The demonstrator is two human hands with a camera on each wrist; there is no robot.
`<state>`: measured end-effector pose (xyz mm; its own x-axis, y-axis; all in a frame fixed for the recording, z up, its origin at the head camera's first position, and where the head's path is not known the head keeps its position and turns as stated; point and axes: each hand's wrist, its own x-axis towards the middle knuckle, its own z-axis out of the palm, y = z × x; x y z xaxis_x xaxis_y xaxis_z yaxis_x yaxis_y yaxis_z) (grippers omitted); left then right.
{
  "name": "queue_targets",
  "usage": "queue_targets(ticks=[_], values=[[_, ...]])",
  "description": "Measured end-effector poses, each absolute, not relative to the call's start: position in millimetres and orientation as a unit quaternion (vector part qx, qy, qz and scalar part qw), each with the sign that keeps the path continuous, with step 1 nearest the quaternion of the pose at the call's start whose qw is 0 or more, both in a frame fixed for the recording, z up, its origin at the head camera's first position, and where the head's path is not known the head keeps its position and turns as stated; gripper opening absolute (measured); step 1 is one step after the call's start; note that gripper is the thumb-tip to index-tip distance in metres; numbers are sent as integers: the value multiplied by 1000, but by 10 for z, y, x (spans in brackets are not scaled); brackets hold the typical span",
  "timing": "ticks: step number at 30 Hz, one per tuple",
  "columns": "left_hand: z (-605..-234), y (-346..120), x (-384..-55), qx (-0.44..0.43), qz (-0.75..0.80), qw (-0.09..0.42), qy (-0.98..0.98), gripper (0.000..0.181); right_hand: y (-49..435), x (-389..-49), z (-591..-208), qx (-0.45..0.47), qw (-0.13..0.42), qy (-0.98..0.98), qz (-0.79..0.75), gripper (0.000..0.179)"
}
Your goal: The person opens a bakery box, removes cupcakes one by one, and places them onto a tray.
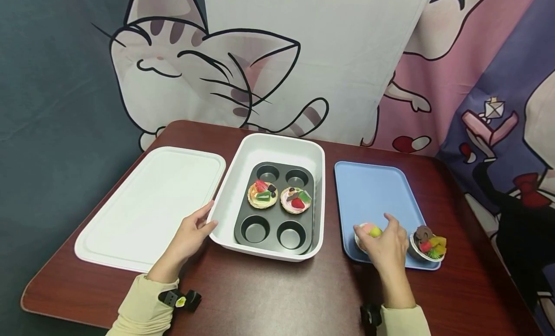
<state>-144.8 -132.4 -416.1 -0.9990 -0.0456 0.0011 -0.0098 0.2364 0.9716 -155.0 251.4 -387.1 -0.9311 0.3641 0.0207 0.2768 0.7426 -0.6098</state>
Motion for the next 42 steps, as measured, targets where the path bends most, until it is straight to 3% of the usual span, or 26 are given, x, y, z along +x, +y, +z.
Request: queue_targets(ticks=[15, 26, 42], values=[[-4161, -1321, -1439, 20, -620, 14, -785, 50, 2421, -1508, -3679, -162, 117, -922, 332, 74], [-4167, -1319, -1437, 17, -623, 15, -782, 50, 2355, -1529, -3632, -154, 107, -921, 341, 73], [-4181, -1322, -1440, 20, -624, 17, -781, 50, 2245, -1557, -3620, -123, 160, -914, 351, 66]])
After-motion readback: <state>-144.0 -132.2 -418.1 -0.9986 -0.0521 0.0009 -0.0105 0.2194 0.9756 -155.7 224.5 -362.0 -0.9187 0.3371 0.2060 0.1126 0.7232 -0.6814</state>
